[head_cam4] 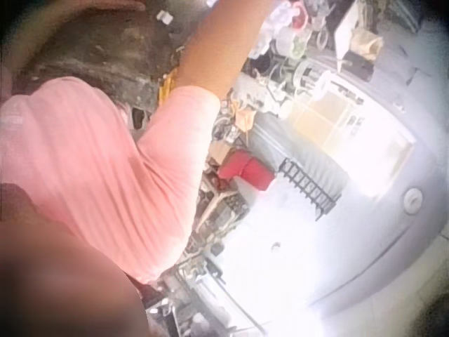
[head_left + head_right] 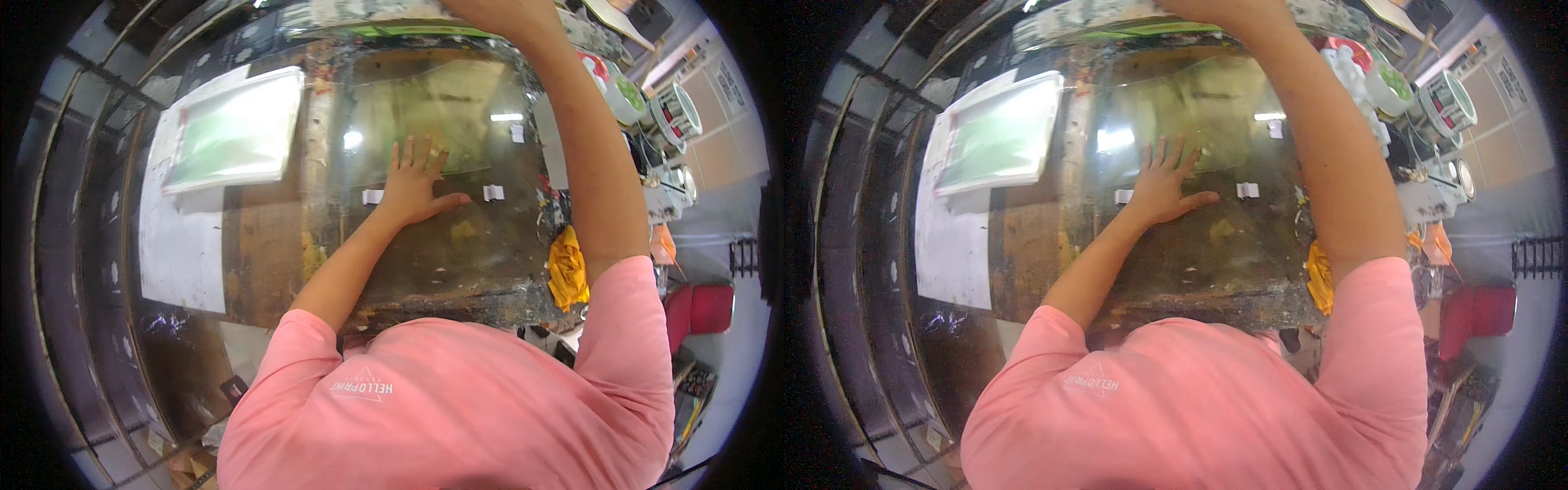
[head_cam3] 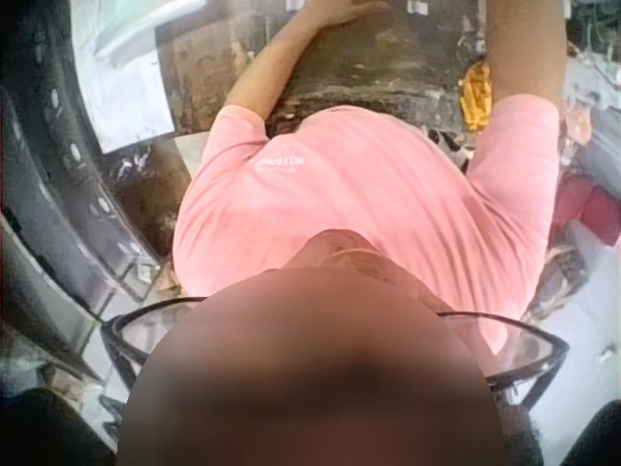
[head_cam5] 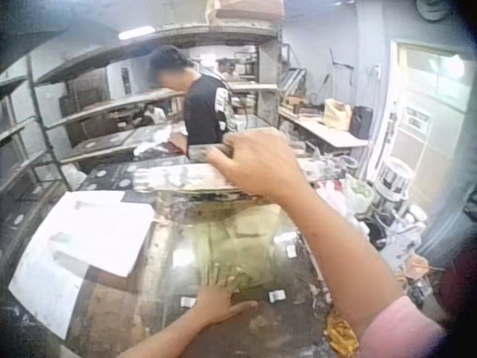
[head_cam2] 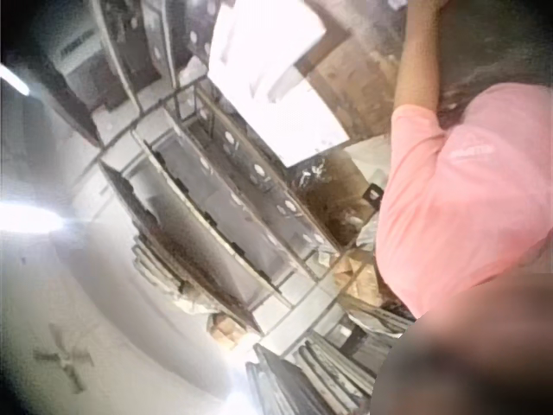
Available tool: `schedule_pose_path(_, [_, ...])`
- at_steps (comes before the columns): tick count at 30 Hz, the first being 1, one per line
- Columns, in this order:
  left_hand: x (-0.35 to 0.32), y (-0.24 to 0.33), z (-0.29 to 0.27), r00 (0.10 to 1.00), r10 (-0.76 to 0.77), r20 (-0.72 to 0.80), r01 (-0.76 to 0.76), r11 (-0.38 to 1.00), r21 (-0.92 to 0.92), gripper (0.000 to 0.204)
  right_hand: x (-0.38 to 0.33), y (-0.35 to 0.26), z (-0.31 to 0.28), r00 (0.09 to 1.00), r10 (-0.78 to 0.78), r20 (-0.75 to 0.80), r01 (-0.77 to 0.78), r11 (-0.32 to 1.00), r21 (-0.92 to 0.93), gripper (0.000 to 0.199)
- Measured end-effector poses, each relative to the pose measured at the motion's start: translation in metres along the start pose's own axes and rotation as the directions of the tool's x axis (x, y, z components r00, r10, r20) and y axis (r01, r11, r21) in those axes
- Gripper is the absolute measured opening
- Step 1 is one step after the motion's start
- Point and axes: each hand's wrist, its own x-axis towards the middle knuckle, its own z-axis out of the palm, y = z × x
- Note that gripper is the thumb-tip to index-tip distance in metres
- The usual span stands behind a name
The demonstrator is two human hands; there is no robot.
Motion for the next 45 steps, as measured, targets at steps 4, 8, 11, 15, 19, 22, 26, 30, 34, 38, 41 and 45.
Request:
schedule_pose_path(4, [0.024, 0.038, 0.018, 0.998, 0.058, 0.025, -0.057, 0.998, -0.034, 0.118, 0.003, 0.002, 0.000, 1.000, -0.002, 0.026, 0.001, 1.000, 0.031, 0.055])
schedule_pose_path(8, [0.024, 0.055, 0.017, 0.998, 0.060, 0.010, -0.060, 0.998, -0.029, 0.120, 0.006, 0.007, 0.000, 1.000, -0.014, 0.017, 0.012, 0.997, 0.073, 0.054])
schedule_pose_path(11, [0.018, 0.057, 0.016, 0.996, 0.085, -0.008, -0.085, 0.996, -0.008, 0.121, 0.011, 0.008, 0.003, 1.000, -0.019, -0.006, 0.020, 0.999, 0.031, 0.055])
schedule_pose_path(15, [0.017, 0.057, 0.017, 0.995, 0.091, -0.035, -0.091, 0.996, -0.008, 0.120, 0.013, 0.011, 0.001, 1.000, -0.013, 0.028, 0.012, 0.999, 0.035, 0.057])
schedule_pose_path(19, [0.017, 0.057, 0.016, 0.994, 0.089, -0.059, -0.090, 0.996, -0.015, 0.119, 0.015, 0.005, 0.000, 0.999, 0.023, 0.035, -0.023, 1.000, -0.007, 0.059])
schedule_pose_path(22, [0.016, 0.056, 0.015, 0.995, 0.087, -0.042, -0.087, 0.996, -0.015, 0.119, 0.013, 0.002, -0.003, 0.993, 0.068, 0.092, -0.066, 0.998, -0.015, 0.060])
schedule_pose_path(26, [0.015, 0.054, 0.016, 0.993, 0.095, -0.073, -0.097, 0.995, -0.027, 0.118, 0.012, 0.002, -0.002, 0.996, 0.044, 0.079, -0.045, 0.999, 0.000, 0.059])
schedule_pose_path(30, [0.014, 0.055, 0.021, 0.987, 0.120, -0.109, -0.127, 0.990, -0.064, 0.113, 0.011, 0.004, 0.001, 0.996, 0.039, 0.075, -0.037, 0.999, -0.025, 0.058])
schedule_pose_path(34, [0.010, 0.050, 0.009, 0.978, 0.117, -0.172, -0.159, 0.953, -0.257, 0.097, 0.007, 0.003, 0.004, 1.000, 0.008, -0.020, -0.009, 1.000, -0.022, 0.057])
schedule_pose_path(38, [0.006, 0.017, -0.054, 0.892, -0.331, -0.306, 0.106, 0.814, -0.571, 0.085, -0.010, -0.003, 0.006, 0.999, 0.031, -0.037, -0.032, 0.999, -0.023, 0.052])
schedule_pose_path(41, [-0.005, -0.032, -0.129, 0.733, -0.621, -0.278, -0.031, 0.378, -0.925, 0.073, -0.050, -0.013, 0.013, 1.000, 0.015, -0.004, -0.015, 0.999, -0.032, 0.047])
schedule_pose_path(45, [-0.032, -0.044, -0.157, 0.843, -0.496, -0.206, 0.020, 0.412, -0.911, 0.083, -0.131, -0.028, 0.032, 0.990, -0.066, 0.127, 0.078, 0.993, -0.092, 0.047])
